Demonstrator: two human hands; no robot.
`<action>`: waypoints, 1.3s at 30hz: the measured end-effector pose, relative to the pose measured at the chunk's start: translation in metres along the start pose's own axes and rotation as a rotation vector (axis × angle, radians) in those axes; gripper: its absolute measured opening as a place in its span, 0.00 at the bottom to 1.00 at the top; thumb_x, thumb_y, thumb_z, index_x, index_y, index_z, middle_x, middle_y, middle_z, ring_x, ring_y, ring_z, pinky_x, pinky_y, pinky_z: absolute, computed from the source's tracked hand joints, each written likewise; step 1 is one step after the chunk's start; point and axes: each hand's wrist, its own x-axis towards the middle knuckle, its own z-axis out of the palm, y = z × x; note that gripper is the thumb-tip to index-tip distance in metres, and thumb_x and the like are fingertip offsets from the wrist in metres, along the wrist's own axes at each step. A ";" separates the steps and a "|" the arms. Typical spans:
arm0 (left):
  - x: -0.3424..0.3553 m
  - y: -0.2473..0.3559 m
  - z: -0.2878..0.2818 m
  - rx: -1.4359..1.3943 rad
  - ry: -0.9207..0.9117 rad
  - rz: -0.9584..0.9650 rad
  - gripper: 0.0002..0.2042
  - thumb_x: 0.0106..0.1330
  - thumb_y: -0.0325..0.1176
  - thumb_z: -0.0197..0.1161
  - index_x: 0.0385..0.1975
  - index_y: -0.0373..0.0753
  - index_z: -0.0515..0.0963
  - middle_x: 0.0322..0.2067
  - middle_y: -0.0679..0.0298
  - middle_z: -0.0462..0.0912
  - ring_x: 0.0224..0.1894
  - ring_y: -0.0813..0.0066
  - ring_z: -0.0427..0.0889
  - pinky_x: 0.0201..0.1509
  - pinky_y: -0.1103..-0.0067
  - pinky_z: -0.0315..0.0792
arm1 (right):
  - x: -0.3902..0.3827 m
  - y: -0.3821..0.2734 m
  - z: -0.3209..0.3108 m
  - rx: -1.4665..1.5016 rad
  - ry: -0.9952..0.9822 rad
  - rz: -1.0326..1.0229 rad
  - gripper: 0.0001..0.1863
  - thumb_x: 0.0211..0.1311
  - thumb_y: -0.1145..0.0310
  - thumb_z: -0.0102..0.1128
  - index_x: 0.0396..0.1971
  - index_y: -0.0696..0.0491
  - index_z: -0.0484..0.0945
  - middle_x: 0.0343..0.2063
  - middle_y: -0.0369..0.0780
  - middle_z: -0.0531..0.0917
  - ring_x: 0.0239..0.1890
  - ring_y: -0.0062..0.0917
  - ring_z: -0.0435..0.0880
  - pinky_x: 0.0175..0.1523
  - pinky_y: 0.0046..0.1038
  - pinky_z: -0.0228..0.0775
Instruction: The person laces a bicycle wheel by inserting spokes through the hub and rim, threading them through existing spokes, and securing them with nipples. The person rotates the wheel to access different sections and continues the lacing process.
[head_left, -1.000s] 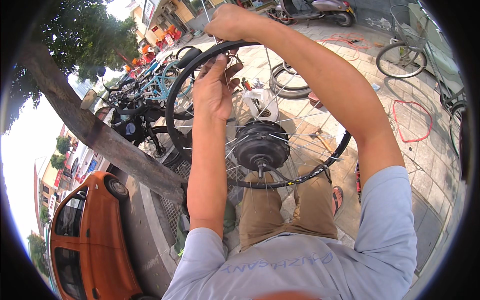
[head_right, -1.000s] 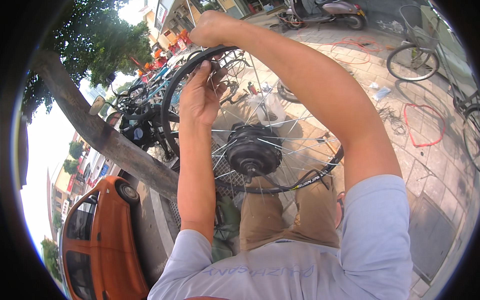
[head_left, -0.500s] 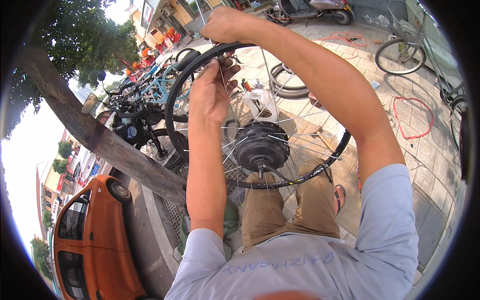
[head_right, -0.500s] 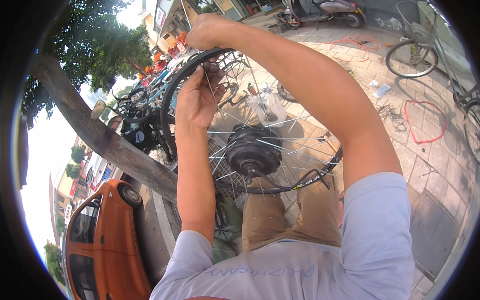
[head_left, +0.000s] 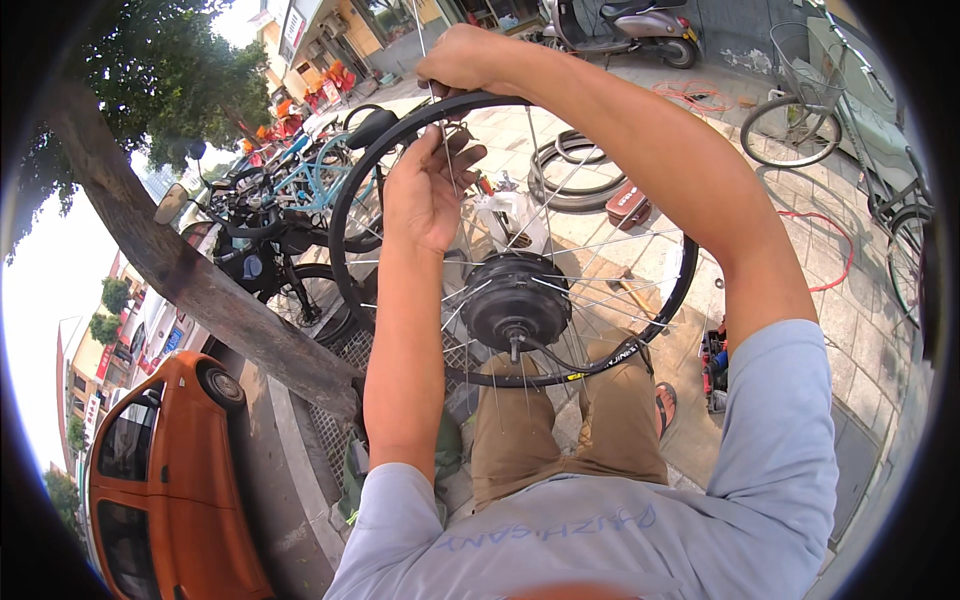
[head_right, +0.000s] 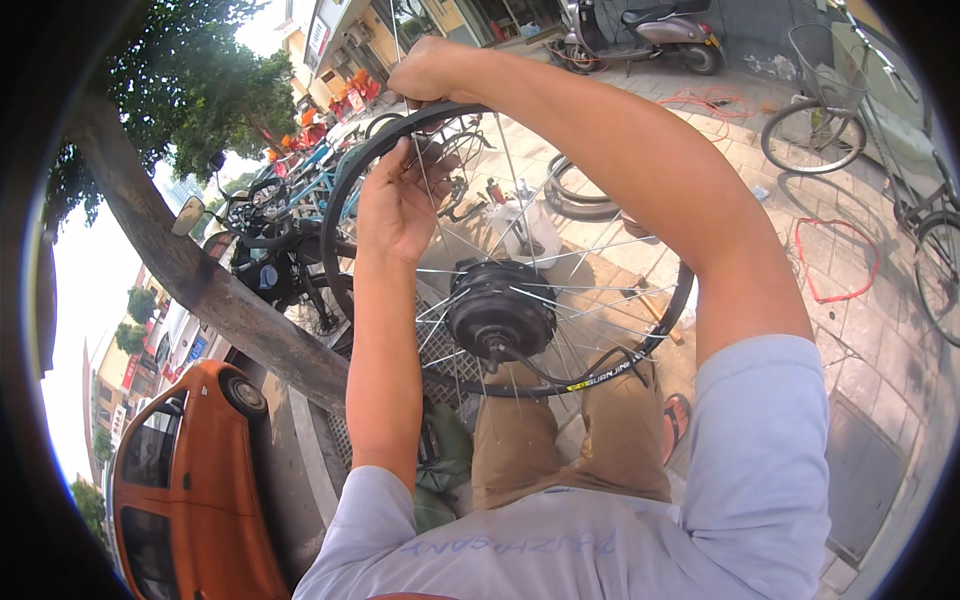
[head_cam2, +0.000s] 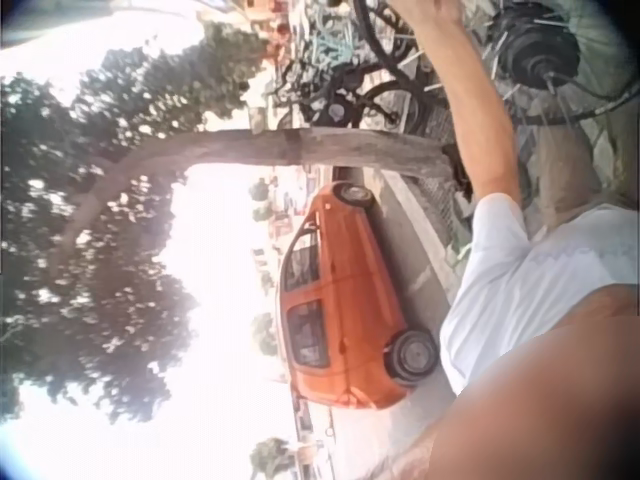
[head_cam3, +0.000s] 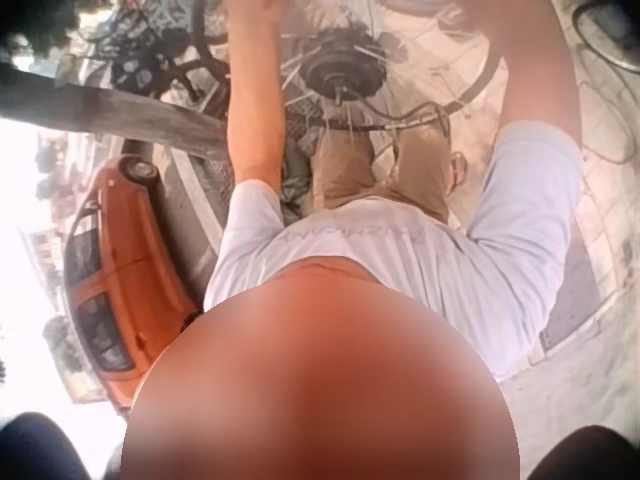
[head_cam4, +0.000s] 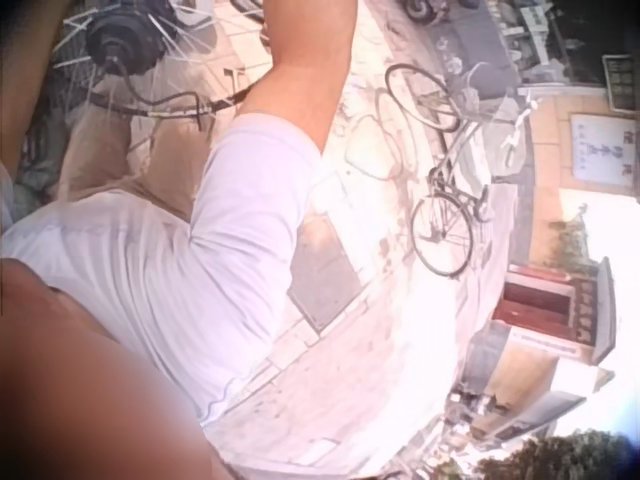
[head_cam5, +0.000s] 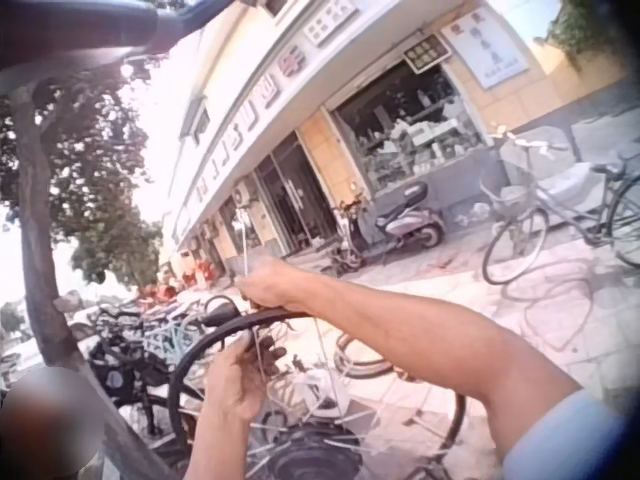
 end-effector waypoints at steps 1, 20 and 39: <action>0.002 -0.001 0.000 -0.032 -0.002 0.019 0.15 0.76 0.38 0.53 0.52 0.36 0.79 0.40 0.62 0.85 0.43 0.61 0.85 0.42 0.70 0.73 | 0.001 0.001 0.000 0.013 0.011 0.007 0.15 0.62 0.66 0.59 0.32 0.64 0.87 0.25 0.43 0.86 0.25 0.27 0.85 0.32 0.28 0.77; 0.007 0.003 -0.005 0.011 -0.004 -0.050 0.05 0.74 0.37 0.61 0.41 0.47 0.81 0.36 0.70 0.86 0.44 0.69 0.85 0.46 0.70 0.68 | 0.000 0.000 0.001 -0.007 -0.017 -0.046 0.14 0.62 0.67 0.60 0.32 0.64 0.87 0.24 0.43 0.86 0.25 0.27 0.83 0.31 0.28 0.76; 0.006 -0.001 -0.001 -0.018 0.094 -0.008 0.06 0.73 0.35 0.62 0.41 0.42 0.81 0.35 0.68 0.85 0.34 0.75 0.84 0.37 0.77 0.67 | -0.001 0.005 0.003 0.042 0.026 -0.059 0.14 0.60 0.66 0.64 0.29 0.65 0.85 0.23 0.43 0.85 0.24 0.26 0.83 0.32 0.28 0.76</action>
